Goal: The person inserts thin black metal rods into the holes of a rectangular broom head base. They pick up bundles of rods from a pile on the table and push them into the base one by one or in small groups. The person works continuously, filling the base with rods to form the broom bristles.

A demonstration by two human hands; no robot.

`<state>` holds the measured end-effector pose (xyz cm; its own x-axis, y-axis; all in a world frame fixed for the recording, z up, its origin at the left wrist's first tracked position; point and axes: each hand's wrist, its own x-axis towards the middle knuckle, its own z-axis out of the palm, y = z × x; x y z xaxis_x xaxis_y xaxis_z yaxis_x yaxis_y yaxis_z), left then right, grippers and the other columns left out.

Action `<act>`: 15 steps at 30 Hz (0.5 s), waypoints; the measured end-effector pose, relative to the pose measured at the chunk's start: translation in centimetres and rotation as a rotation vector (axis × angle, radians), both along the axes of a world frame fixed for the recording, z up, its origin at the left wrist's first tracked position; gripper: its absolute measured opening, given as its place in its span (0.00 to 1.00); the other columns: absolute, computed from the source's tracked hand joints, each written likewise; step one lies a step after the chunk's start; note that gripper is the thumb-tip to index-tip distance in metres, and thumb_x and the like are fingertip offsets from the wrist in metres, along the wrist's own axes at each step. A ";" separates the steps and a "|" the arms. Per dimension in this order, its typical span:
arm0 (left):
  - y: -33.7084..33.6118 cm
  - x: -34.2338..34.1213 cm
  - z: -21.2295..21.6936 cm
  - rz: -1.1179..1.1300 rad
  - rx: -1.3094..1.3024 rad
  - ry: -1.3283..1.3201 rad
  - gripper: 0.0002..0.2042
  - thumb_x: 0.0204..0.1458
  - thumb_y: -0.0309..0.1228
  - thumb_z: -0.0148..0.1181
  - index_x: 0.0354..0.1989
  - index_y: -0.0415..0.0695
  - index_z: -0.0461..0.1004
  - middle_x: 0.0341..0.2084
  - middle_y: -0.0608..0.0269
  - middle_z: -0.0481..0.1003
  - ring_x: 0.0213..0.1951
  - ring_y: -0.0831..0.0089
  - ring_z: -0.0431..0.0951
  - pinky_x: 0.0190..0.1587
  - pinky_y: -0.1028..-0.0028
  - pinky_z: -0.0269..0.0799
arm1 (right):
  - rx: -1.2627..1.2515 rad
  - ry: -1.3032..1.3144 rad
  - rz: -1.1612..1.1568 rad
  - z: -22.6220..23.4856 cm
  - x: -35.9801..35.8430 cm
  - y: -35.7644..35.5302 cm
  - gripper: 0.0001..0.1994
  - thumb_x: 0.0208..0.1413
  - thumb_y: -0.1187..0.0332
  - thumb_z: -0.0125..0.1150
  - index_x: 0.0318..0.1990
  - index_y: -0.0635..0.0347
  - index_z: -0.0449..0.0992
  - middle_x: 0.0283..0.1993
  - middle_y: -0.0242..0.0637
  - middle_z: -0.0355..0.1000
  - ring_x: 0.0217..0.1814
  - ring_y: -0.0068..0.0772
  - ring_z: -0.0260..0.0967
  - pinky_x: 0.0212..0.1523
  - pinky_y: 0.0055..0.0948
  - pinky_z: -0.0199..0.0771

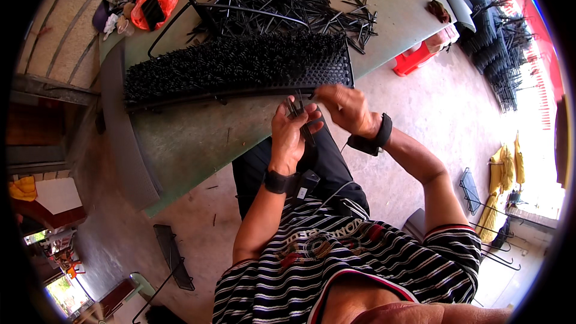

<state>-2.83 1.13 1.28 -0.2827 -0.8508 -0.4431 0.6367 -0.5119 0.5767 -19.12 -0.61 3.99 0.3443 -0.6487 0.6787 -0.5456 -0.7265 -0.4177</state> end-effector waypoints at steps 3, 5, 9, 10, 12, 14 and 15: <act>0.1 0.3 -0.5 0.038 -0.001 -0.009 0.09 0.52 0.17 0.50 0.41 0.37 0.70 0.33 0.59 0.72 0.34 0.67 0.75 0.38 0.63 0.78 | 0.114 -0.316 -0.213 1.0 1.5 -1.0 0.10 0.50 0.81 0.57 0.41 0.66 0.70 0.31 0.39 0.74 0.29 0.30 0.76 0.27 0.26 0.76; 0.1 0.6 -0.9 0.063 0.003 -0.026 0.08 0.52 0.17 0.50 0.40 0.36 0.70 0.33 0.59 0.71 0.33 0.68 0.75 0.35 0.64 0.78 | 0.143 -0.434 -0.232 1.0 1.9 -1.9 0.09 0.52 0.81 0.56 0.42 0.66 0.70 0.32 0.39 0.74 0.30 0.28 0.76 0.28 0.24 0.76; 0.0 1.2 -0.8 0.065 0.026 -0.082 0.08 0.53 0.18 0.50 0.40 0.37 0.72 0.30 0.61 0.72 0.31 0.69 0.75 0.36 0.65 0.78 | 0.205 -0.366 -0.234 -0.2 2.2 -3.3 0.10 0.54 0.80 0.56 0.44 0.65 0.66 0.30 0.40 0.76 0.32 0.26 0.77 0.29 0.19 0.75; 0.0 1.3 -0.7 0.058 0.035 -0.090 0.08 0.53 0.19 0.50 0.41 0.38 0.73 0.30 0.62 0.73 0.31 0.69 0.75 0.37 0.65 0.78 | 0.214 -0.373 -0.231 -0.6 2.3 -3.4 0.09 0.53 0.80 0.56 0.42 0.64 0.67 0.31 0.40 0.75 0.32 0.28 0.76 0.28 0.21 0.75; -0.1 1.4 -0.6 0.052 0.054 -0.125 0.08 0.54 0.20 0.50 0.41 0.38 0.73 0.29 0.63 0.73 0.30 0.70 0.75 0.34 0.66 0.78 | 0.233 -0.388 -0.224 -1.0 2.6 -3.6 0.08 0.52 0.80 0.56 0.40 0.64 0.70 0.32 0.40 0.72 0.30 0.33 0.76 0.26 0.26 0.74; 0.0 1.6 -0.5 0.054 0.068 -0.143 0.08 0.53 0.21 0.51 0.41 0.39 0.73 0.29 0.64 0.73 0.29 0.71 0.75 0.32 0.68 0.78 | 0.201 -0.165 -0.205 -1.0 2.1 -4.0 0.07 0.52 0.78 0.56 0.39 0.62 0.71 0.31 0.41 0.71 0.29 0.38 0.73 0.26 0.31 0.73; 0.0 1.7 -0.4 0.058 0.069 -0.145 0.08 0.53 0.22 0.51 0.41 0.40 0.73 0.29 0.65 0.73 0.29 0.71 0.75 0.31 0.68 0.77 | 0.183 -0.056 -0.196 -0.9 2.0 -4.3 0.07 0.51 0.77 0.56 0.38 0.62 0.71 0.30 0.42 0.70 0.29 0.41 0.72 0.26 0.33 0.72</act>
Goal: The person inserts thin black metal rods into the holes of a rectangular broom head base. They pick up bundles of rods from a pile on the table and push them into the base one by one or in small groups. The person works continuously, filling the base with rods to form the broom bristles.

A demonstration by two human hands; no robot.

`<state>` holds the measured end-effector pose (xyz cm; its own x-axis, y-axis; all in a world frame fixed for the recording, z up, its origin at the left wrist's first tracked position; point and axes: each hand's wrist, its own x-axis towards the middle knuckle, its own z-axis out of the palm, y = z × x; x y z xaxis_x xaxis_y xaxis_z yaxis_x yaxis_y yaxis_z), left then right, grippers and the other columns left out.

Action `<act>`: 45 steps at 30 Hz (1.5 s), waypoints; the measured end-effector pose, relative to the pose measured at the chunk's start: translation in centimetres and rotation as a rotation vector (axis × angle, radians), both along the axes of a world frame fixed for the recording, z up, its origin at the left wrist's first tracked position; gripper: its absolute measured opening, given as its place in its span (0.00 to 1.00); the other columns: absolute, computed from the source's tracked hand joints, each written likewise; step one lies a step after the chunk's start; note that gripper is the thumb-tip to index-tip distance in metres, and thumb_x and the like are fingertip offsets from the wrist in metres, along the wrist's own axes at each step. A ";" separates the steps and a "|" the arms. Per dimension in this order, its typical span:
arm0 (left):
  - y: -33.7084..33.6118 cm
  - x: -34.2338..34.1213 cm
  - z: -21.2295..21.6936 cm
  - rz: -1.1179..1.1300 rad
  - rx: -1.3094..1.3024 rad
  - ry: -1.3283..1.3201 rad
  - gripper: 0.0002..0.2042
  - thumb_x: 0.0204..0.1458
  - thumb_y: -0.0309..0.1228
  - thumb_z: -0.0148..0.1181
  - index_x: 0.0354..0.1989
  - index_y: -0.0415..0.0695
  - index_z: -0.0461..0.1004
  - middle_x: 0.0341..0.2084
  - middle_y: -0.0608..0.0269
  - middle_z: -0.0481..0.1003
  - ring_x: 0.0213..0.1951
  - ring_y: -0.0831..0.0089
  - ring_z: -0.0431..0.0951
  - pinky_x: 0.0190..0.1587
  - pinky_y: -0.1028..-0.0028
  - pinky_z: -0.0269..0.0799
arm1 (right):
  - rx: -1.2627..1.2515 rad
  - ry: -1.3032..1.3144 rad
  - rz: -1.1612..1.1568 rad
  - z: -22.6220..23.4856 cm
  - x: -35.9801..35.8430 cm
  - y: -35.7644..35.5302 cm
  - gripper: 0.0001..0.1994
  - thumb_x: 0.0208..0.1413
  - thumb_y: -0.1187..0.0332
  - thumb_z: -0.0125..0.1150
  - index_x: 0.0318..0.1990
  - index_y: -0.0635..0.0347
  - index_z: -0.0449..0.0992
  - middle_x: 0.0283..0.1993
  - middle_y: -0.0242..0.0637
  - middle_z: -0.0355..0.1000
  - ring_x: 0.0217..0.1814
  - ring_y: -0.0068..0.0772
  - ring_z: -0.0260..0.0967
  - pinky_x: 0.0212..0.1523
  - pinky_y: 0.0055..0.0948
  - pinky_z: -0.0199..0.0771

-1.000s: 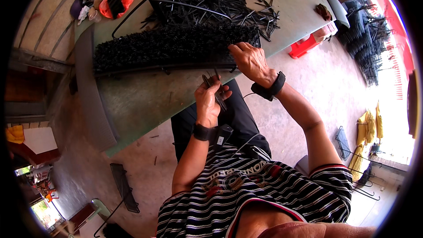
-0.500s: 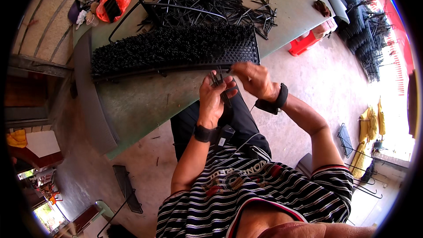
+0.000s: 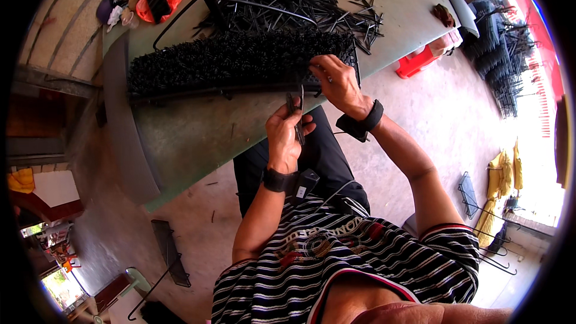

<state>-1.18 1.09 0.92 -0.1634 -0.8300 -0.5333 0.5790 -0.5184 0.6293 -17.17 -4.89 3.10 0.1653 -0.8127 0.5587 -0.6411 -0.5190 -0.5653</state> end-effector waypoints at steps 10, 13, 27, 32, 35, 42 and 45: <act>0.0 -0.2 -0.3 0.036 -0.011 0.067 0.10 0.51 0.21 0.55 0.42 0.39 0.73 0.28 0.63 0.74 0.25 0.71 0.76 0.25 0.72 0.76 | 0.568 -0.149 0.012 1.9 0.6 2.3 0.09 0.49 0.68 0.63 0.32 0.67 0.75 0.24 0.40 0.75 0.22 0.28 0.73 0.24 0.25 0.70; 0.3 -0.7 -0.5 0.059 -0.024 0.052 0.09 0.52 0.21 0.54 0.42 0.39 0.73 0.28 0.63 0.73 0.26 0.70 0.76 0.27 0.71 0.76 | 0.617 -0.609 -0.068 1.6 0.7 2.5 0.05 0.51 0.74 0.60 0.34 0.66 0.74 0.24 0.36 0.74 0.21 0.22 0.73 0.21 0.20 0.69; 0.3 0.0 -1.2 0.069 -0.029 0.059 0.08 0.53 0.21 0.52 0.41 0.39 0.74 0.26 0.64 0.72 0.27 0.70 0.76 0.33 0.65 0.78 | -0.068 -0.045 -0.048 0.4 0.7 0.8 0.07 0.51 0.77 0.57 0.39 0.62 0.70 0.29 0.41 0.72 0.28 0.40 0.73 0.24 0.31 0.71; 0.3 0.0 -0.5 0.087 -0.015 0.049 0.07 0.53 0.21 0.53 0.39 0.38 0.74 0.27 0.63 0.73 0.26 0.71 0.75 0.28 0.69 0.77 | -0.073 0.386 -0.011 1.2 -0.1 0.5 0.07 0.52 0.71 0.56 0.39 0.59 0.70 0.28 0.40 0.68 0.28 0.42 0.70 0.21 0.35 0.66; 0.3 0.0 -0.5 0.078 -0.024 0.058 0.07 0.53 0.21 0.52 0.40 0.38 0.74 0.28 0.62 0.74 0.27 0.70 0.76 0.29 0.69 0.77 | 0.020 0.502 -0.019 1.1 0.0 0.4 0.07 0.52 0.67 0.57 0.35 0.59 0.72 0.27 0.41 0.70 0.26 0.44 0.71 0.21 0.34 0.66; 0.6 -0.7 -0.4 0.008 -0.089 0.077 0.08 0.54 0.22 0.52 0.41 0.37 0.73 0.29 0.62 0.74 0.28 0.68 0.77 0.31 0.68 0.78 | 0.554 -0.063 0.042 1.4 0.9 2.6 0.11 0.45 0.64 0.64 0.30 0.64 0.77 0.21 0.45 0.73 0.23 0.39 0.73 0.24 0.31 0.70; 0.4 -1.2 -0.8 0.009 -0.062 0.047 0.08 0.53 0.22 0.54 0.41 0.38 0.73 0.29 0.62 0.74 0.28 0.68 0.77 0.31 0.68 0.78 | 0.587 -0.401 -0.057 1.2 -0.1 2.7 0.06 0.50 0.71 0.60 0.33 0.66 0.76 0.21 0.39 0.73 0.20 0.27 0.72 0.22 0.24 0.69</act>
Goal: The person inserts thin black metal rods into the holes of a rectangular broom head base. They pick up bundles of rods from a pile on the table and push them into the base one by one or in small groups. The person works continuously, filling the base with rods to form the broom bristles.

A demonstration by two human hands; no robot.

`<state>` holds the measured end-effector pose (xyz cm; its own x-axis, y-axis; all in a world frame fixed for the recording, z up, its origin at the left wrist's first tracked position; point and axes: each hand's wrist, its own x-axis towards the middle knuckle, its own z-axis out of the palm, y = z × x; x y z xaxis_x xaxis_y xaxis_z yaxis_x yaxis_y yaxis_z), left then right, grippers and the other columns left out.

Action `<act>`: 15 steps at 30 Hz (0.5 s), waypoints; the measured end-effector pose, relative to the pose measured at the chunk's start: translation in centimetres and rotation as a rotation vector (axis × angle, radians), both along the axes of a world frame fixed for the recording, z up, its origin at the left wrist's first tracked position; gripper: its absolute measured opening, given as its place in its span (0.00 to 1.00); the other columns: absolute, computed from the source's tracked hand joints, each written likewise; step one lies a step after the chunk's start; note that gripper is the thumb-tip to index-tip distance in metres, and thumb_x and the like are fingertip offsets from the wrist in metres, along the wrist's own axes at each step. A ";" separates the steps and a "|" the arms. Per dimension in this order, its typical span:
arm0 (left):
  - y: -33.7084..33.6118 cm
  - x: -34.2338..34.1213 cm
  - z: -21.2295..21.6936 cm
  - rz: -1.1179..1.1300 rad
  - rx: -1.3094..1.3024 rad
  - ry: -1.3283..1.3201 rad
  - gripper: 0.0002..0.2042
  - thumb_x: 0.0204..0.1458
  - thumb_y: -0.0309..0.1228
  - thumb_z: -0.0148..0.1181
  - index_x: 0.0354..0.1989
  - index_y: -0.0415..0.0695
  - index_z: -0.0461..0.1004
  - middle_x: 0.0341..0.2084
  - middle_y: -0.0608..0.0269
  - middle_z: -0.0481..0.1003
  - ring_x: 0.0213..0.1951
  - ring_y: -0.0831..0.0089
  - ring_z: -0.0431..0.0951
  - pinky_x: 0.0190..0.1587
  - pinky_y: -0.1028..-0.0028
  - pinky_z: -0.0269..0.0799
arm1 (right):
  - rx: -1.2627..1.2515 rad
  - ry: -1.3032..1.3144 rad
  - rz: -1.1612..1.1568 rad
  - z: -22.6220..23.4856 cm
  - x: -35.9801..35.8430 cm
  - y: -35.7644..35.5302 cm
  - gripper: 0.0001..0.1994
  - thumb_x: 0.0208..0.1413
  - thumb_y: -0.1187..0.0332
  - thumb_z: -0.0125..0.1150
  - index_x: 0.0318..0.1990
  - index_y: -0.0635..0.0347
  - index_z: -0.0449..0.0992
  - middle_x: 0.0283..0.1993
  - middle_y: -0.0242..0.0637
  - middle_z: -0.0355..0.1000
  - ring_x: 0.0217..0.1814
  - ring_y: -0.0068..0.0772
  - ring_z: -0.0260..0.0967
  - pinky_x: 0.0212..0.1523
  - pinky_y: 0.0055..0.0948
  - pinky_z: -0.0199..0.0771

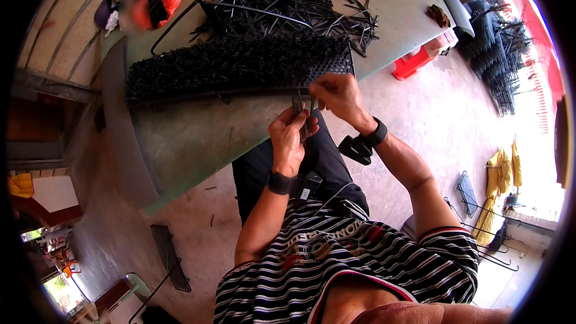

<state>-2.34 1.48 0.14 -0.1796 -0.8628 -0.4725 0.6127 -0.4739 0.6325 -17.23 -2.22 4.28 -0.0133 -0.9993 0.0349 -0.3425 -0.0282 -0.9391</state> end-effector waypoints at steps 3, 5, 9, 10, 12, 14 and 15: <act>-0.1 0.0 -0.9 0.016 0.028 0.007 0.08 0.52 0.22 0.55 0.41 0.38 0.74 0.28 0.63 0.74 0.27 0.69 0.77 0.31 0.68 0.78 | -0.185 -0.159 -0.220 0.8 -0.4 -0.6 0.04 0.52 0.77 0.56 0.36 0.65 0.72 0.23 0.35 0.74 0.22 0.22 0.73 0.21 0.18 0.69; 0.0 0.0 -1.0 0.021 0.033 0.017 0.08 0.52 0.22 0.55 0.40 0.38 0.75 0.28 0.63 0.74 0.27 0.70 0.77 0.31 0.67 0.78 | -0.473 0.007 -0.310 1.1 -1.1 -1.5 0.05 0.53 0.78 0.57 0.38 0.64 0.71 0.24 0.35 0.74 0.24 0.23 0.75 0.22 0.18 0.69; -0.3 -0.2 -0.1 0.030 0.046 -0.008 0.07 0.53 0.22 0.54 0.39 0.37 0.75 0.25 0.63 0.73 0.24 0.73 0.75 0.29 0.69 0.77 | -0.577 0.134 -0.297 0.4 -1.6 -2.8 0.05 0.53 0.77 0.57 0.37 0.64 0.68 0.24 0.36 0.73 0.26 0.25 0.76 0.23 0.19 0.71; -0.4 -0.3 0.1 0.033 0.052 -0.018 0.06 0.53 0.22 0.54 0.38 0.37 0.75 0.24 0.64 0.73 0.23 0.74 0.75 0.27 0.70 0.77 | -0.591 0.157 -0.285 0.2 -1.7 -2.9 0.05 0.53 0.77 0.57 0.37 0.63 0.68 0.24 0.36 0.72 0.26 0.25 0.76 0.22 0.20 0.70; -0.5 -0.2 -0.1 0.012 0.035 -0.027 0.07 0.53 0.23 0.54 0.39 0.38 0.75 0.26 0.63 0.74 0.25 0.72 0.75 0.31 0.68 0.77 | -0.619 0.203 -0.259 0.0 -1.8 -3.1 0.05 0.53 0.78 0.57 0.37 0.63 0.68 0.24 0.36 0.72 0.26 0.25 0.76 0.22 0.20 0.70; -0.4 0.0 -0.2 0.001 0.028 -0.035 0.08 0.53 0.23 0.53 0.40 0.39 0.75 0.27 0.63 0.74 0.26 0.71 0.75 0.32 0.67 0.77 | -0.614 0.231 -0.230 0.0 -1.9 -3.3 0.06 0.53 0.78 0.57 0.37 0.63 0.68 0.25 0.38 0.72 0.26 0.29 0.76 0.22 0.22 0.70; -0.5 0.0 -0.2 -0.001 0.025 -0.036 0.08 0.53 0.23 0.53 0.40 0.39 0.75 0.27 0.63 0.74 0.26 0.71 0.76 0.32 0.67 0.77 | -0.614 0.247 -0.216 0.1 -1.9 -3.4 0.06 0.53 0.78 0.57 0.37 0.62 0.68 0.25 0.39 0.72 0.26 0.30 0.76 0.22 0.23 0.71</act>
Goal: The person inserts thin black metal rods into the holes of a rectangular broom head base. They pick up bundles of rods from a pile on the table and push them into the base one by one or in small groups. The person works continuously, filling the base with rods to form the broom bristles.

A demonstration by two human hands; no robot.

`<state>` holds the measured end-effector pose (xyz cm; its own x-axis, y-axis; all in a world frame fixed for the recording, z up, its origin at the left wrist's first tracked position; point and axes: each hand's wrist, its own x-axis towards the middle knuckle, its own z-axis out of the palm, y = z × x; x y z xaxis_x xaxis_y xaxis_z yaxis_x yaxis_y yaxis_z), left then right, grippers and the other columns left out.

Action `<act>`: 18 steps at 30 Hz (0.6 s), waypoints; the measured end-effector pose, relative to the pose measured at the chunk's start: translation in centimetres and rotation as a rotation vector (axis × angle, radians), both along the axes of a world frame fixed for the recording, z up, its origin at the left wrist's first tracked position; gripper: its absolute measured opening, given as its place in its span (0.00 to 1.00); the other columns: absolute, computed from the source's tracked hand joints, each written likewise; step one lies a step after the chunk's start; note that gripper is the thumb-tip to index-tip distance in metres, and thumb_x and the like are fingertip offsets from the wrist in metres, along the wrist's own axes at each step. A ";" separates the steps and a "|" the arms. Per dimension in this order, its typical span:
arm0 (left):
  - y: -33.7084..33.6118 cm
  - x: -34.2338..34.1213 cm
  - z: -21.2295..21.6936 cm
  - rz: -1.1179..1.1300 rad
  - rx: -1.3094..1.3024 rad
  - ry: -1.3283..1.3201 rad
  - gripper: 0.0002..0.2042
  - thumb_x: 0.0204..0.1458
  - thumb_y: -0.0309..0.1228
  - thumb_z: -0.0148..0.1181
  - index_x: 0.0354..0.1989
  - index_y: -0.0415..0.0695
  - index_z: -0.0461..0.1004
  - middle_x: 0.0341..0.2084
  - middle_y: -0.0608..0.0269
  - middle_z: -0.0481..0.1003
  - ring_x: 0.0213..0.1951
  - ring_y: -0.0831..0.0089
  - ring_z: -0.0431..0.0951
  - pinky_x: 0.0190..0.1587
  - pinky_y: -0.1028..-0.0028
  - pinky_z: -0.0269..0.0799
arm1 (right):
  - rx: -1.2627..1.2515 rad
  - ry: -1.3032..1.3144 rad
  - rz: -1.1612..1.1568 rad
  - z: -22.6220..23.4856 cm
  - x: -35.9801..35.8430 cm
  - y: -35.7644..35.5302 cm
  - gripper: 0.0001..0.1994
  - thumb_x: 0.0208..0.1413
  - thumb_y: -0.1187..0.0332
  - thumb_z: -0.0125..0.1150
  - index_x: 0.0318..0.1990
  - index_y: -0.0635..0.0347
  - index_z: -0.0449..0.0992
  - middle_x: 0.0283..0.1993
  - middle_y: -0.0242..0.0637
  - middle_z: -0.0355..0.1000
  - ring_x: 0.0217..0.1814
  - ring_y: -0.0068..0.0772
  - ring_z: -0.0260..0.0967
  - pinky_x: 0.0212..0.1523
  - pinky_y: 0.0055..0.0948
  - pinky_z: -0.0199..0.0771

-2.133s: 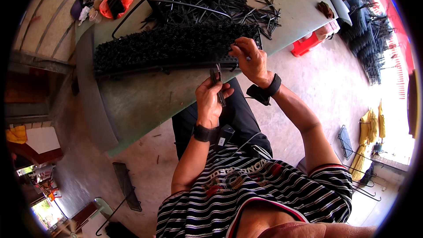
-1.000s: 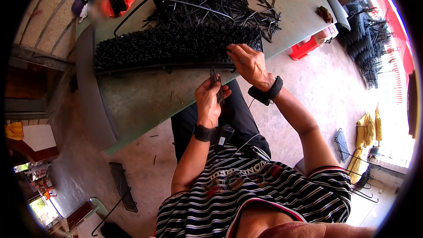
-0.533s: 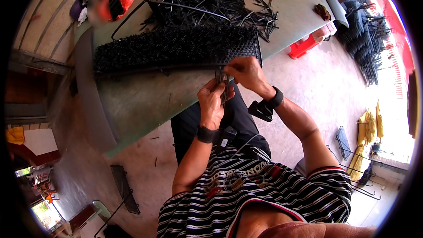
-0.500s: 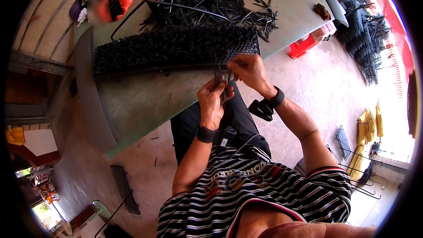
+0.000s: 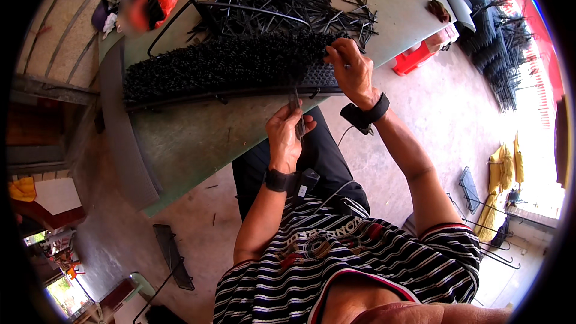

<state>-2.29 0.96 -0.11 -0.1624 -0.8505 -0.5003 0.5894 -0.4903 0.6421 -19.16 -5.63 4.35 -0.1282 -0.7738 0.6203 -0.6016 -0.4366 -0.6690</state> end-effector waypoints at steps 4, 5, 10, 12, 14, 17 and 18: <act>-0.1 0.1 0.3 -0.012 -0.003 -0.016 0.08 0.53 0.23 0.53 0.41 0.39 0.74 0.27 0.63 0.74 0.29 0.68 0.77 0.33 0.68 0.76 | 0.045 0.167 0.037 -0.7 -0.3 -0.7 0.06 0.52 0.75 0.57 0.37 0.61 0.68 0.26 0.43 0.71 0.26 0.41 0.73 0.22 0.32 0.70; -0.1 0.1 0.3 -0.011 -0.004 0.000 0.08 0.53 0.23 0.53 0.41 0.39 0.74 0.28 0.63 0.74 0.30 0.67 0.78 0.34 0.68 0.76 | 0.043 0.282 0.038 -0.6 -0.5 -0.8 0.06 0.52 0.74 0.57 0.37 0.61 0.68 0.26 0.44 0.70 0.26 0.43 0.72 0.22 0.35 0.69; -0.2 0.5 0.0 0.002 -0.011 0.064 0.08 0.54 0.23 0.52 0.40 0.38 0.73 0.29 0.62 0.74 0.34 0.64 0.79 0.38 0.68 0.75 | 0.108 0.691 0.094 0.5 -1.0 -0.6 0.09 0.47 0.74 0.53 0.38 0.58 0.69 0.27 0.42 0.65 0.30 0.45 0.67 0.24 0.41 0.66; -0.3 0.7 -0.1 0.007 -0.016 0.077 0.07 0.54 0.22 0.52 0.40 0.38 0.73 0.30 0.61 0.74 0.35 0.63 0.79 0.39 0.68 0.75 | 0.093 0.720 0.130 0.3 -0.8 -0.5 0.10 0.45 0.74 0.51 0.38 0.59 0.69 0.28 0.41 0.64 0.31 0.44 0.66 0.25 0.41 0.66; -0.4 0.8 -0.1 0.014 -0.022 0.115 0.07 0.54 0.22 0.52 0.40 0.38 0.73 0.30 0.61 0.74 0.35 0.63 0.78 0.39 0.68 0.75 | 0.029 0.746 0.195 0.4 -0.9 0.3 0.13 0.43 0.74 0.53 0.39 0.60 0.70 0.34 0.41 0.66 0.34 0.43 0.68 0.28 0.38 0.69; -0.1 1.1 -1.1 0.035 -0.056 0.187 0.07 0.53 0.21 0.53 0.40 0.37 0.73 0.30 0.61 0.74 0.33 0.67 0.77 0.37 0.71 0.73 | -0.220 0.766 0.540 1.4 0.4 3.3 0.18 0.40 0.73 0.57 0.43 0.60 0.72 0.42 0.44 0.67 0.39 0.39 0.69 0.33 0.31 0.74; -0.2 1.0 -1.4 0.025 -0.094 0.209 0.08 0.53 0.21 0.53 0.40 0.36 0.73 0.29 0.61 0.74 0.31 0.70 0.77 0.34 0.73 0.73 | -0.308 0.836 0.638 1.3 0.7 4.2 0.19 0.38 0.72 0.59 0.44 0.60 0.72 0.45 0.45 0.67 0.40 0.38 0.69 0.35 0.30 0.75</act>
<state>-1.33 0.75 -1.52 -0.2321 -0.8969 -0.3765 0.7256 -0.4174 0.5470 -18.43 -1.40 5.63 0.7923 -0.3456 0.5029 -0.4189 -0.9073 0.0363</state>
